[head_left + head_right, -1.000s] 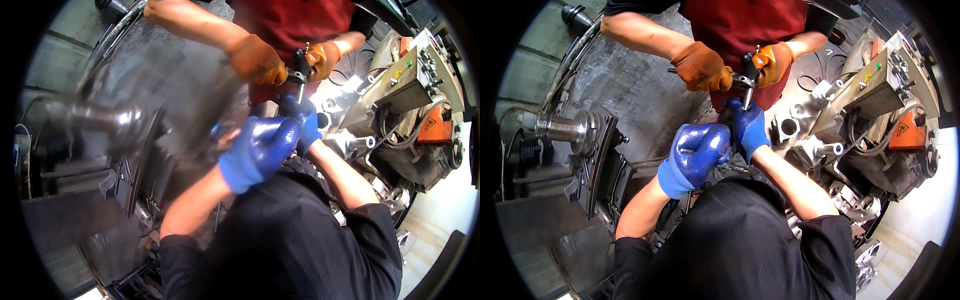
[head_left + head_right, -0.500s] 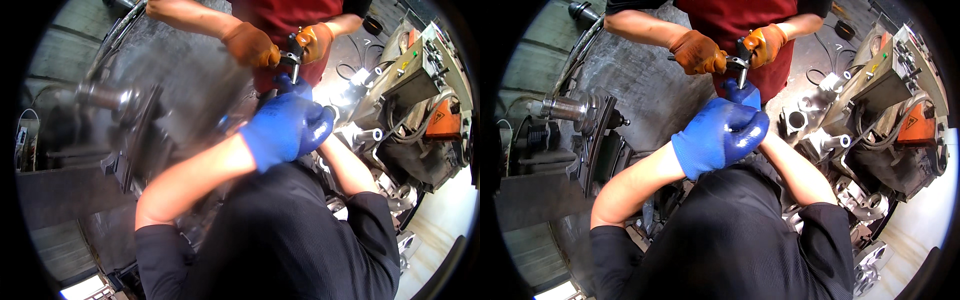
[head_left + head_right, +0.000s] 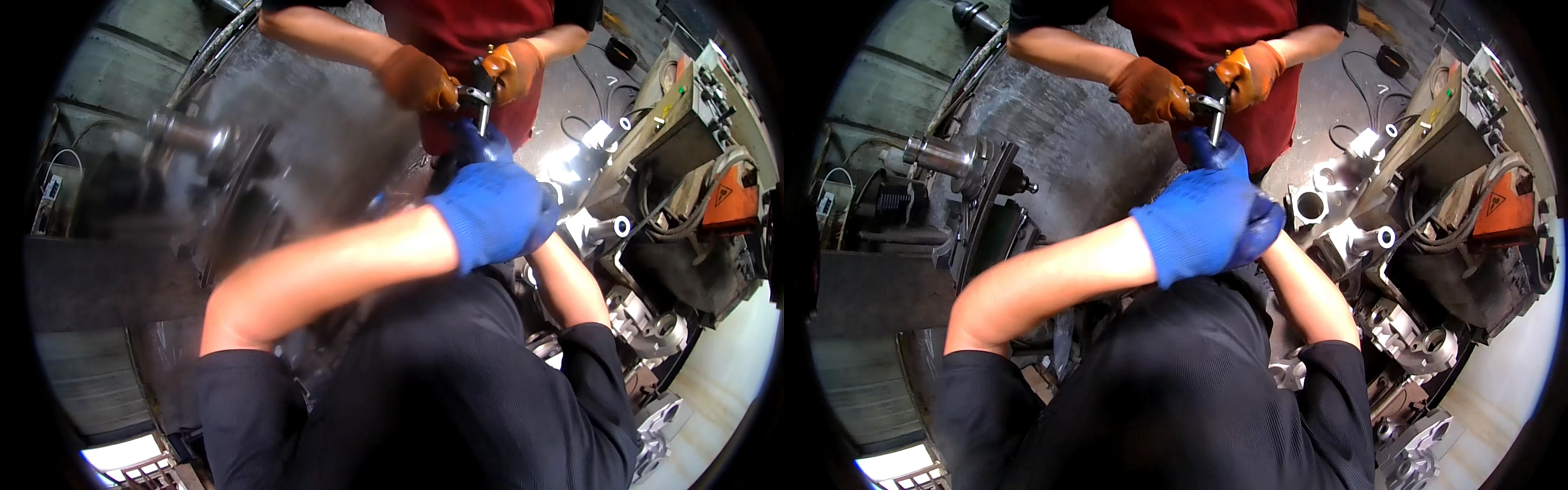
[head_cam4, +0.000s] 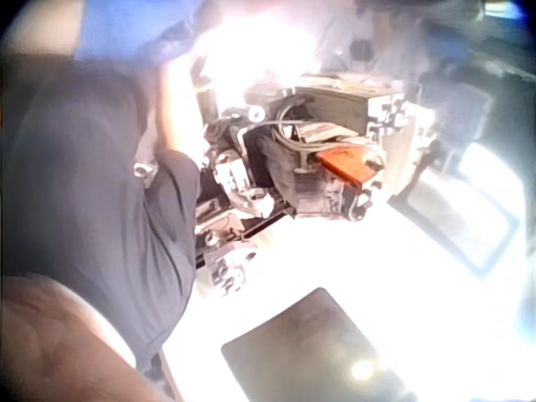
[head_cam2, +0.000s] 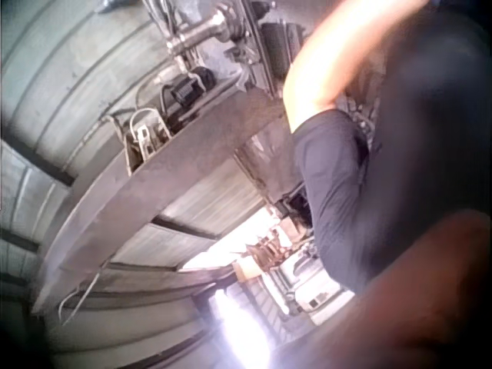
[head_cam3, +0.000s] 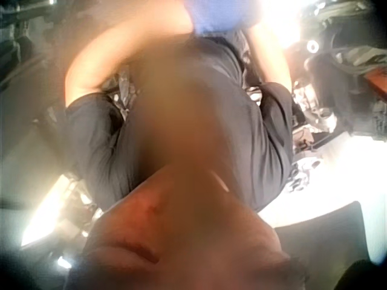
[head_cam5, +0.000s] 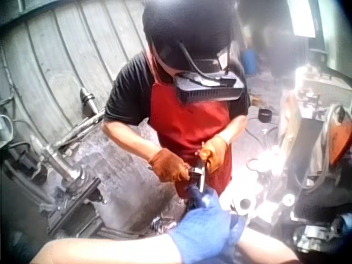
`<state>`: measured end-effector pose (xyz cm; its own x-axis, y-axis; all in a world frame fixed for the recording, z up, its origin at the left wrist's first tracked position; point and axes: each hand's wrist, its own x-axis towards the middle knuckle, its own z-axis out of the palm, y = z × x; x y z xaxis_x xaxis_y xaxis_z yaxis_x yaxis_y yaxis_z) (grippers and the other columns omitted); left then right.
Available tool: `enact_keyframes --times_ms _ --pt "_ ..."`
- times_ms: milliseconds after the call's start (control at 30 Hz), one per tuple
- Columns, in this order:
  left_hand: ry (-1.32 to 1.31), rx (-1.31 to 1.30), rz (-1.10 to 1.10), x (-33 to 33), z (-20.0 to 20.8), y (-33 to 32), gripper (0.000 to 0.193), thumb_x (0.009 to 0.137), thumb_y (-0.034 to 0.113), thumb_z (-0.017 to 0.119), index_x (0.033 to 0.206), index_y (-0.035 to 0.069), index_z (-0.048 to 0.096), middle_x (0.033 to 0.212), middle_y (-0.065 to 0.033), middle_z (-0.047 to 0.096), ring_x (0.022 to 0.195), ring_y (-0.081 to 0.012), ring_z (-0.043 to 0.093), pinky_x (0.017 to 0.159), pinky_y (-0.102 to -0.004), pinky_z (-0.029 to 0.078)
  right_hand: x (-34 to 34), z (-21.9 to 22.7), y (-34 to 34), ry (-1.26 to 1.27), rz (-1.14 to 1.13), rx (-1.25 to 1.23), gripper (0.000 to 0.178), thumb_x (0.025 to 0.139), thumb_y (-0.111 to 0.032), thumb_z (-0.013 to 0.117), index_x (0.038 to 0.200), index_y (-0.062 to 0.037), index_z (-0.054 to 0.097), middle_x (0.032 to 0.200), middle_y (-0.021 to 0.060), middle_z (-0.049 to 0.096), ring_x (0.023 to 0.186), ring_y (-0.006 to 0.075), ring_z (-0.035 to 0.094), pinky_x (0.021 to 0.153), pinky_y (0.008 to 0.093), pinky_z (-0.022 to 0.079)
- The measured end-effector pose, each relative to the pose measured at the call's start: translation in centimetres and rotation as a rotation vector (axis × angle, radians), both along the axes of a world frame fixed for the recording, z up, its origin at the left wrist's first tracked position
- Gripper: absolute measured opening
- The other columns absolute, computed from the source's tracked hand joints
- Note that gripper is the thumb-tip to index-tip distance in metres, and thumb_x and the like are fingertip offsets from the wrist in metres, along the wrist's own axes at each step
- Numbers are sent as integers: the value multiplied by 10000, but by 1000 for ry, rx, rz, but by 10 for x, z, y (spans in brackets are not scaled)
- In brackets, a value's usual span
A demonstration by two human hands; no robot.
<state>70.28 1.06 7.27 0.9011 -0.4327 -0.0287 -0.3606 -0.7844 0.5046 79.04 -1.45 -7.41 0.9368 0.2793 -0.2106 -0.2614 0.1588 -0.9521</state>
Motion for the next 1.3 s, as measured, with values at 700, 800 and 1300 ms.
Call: enact_keyframes --times_ms 700,800,1300 --pt "-208 -336 52 1 -93 42 287 807 343 684 966 105 664 841 -164 690 832 -384 680 708 -453 517 -119 179 -82 -1382 766 -1678 185 802 -149 587 928 -14 609 788 105 599 746 236 609 593 395 439" --pt "-397 -385 81 5 -106 44 375 816 335 719 1110 105 674 996 -157 703 989 -364 671 837 -455 522 -109 180 -83 -1479 755 -1713 176 797 -150 605 900 -24 675 743 97 629 723 234 624 570 371 431" --pt "1110 -1766 723 62 -108 20 410 973 554 576 867 159 541 541 68 364 383 -85 299 357 -263 246 -97 159 -105 -1355 634 -1580 179 800 -238 628 756 -79 697 701 96 649 656 250 645 550 380 474"
